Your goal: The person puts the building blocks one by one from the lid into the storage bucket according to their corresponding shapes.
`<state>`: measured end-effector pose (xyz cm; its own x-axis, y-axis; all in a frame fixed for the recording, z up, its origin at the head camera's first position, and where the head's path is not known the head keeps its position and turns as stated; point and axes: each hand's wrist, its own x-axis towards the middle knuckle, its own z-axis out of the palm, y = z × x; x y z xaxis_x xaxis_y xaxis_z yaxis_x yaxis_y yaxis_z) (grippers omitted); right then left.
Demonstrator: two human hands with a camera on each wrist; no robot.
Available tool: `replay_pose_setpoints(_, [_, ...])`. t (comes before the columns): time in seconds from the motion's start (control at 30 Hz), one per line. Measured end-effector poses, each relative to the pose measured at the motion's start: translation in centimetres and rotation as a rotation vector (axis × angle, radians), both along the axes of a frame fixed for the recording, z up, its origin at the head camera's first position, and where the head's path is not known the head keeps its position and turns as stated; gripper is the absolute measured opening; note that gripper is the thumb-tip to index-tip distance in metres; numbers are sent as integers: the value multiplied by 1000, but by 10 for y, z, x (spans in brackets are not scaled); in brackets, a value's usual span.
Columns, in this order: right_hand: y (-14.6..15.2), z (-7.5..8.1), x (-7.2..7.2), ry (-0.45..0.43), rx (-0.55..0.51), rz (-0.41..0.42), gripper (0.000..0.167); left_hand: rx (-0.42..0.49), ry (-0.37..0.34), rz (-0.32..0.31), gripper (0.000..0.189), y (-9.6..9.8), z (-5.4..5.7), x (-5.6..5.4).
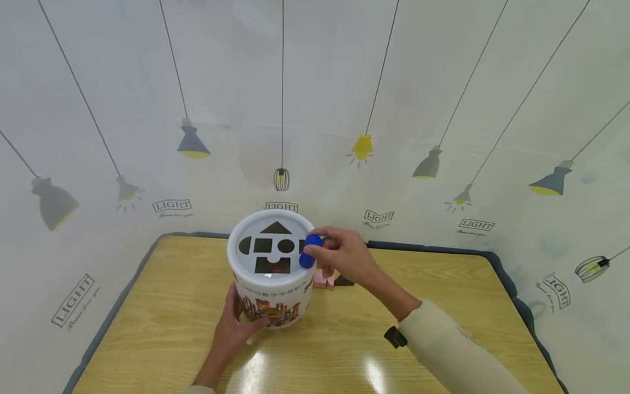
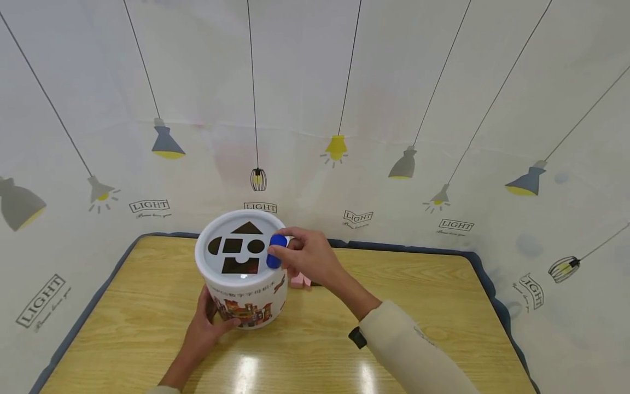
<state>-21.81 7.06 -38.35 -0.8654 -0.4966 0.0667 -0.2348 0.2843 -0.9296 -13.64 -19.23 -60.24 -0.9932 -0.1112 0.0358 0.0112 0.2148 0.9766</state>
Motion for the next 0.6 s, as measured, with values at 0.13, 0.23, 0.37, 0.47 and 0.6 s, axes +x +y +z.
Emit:
replay_pose_setpoints(0.13, [-5,1,-3,14,11,-9,42,-1,0,-1,121,0,-1,1])
replay_pose_setpoints(0.23, [-9,1,-5,30,23,-13,39,-10,5,3,120,0,-2,0])
replay_pose_setpoints(0.37, [-11,0,-8,49,33,-8,39,-27,22,7,119,0,-4,0])
replay_pose_setpoints(0.47, [-13,-1,-10,51,40,-9,39,-28,29,7,119,0,-4,0])
replay_pose_setpoints(0.6, [-15,-3,-13,36,36,-3,39,-28,23,8,118,0,-3,0])
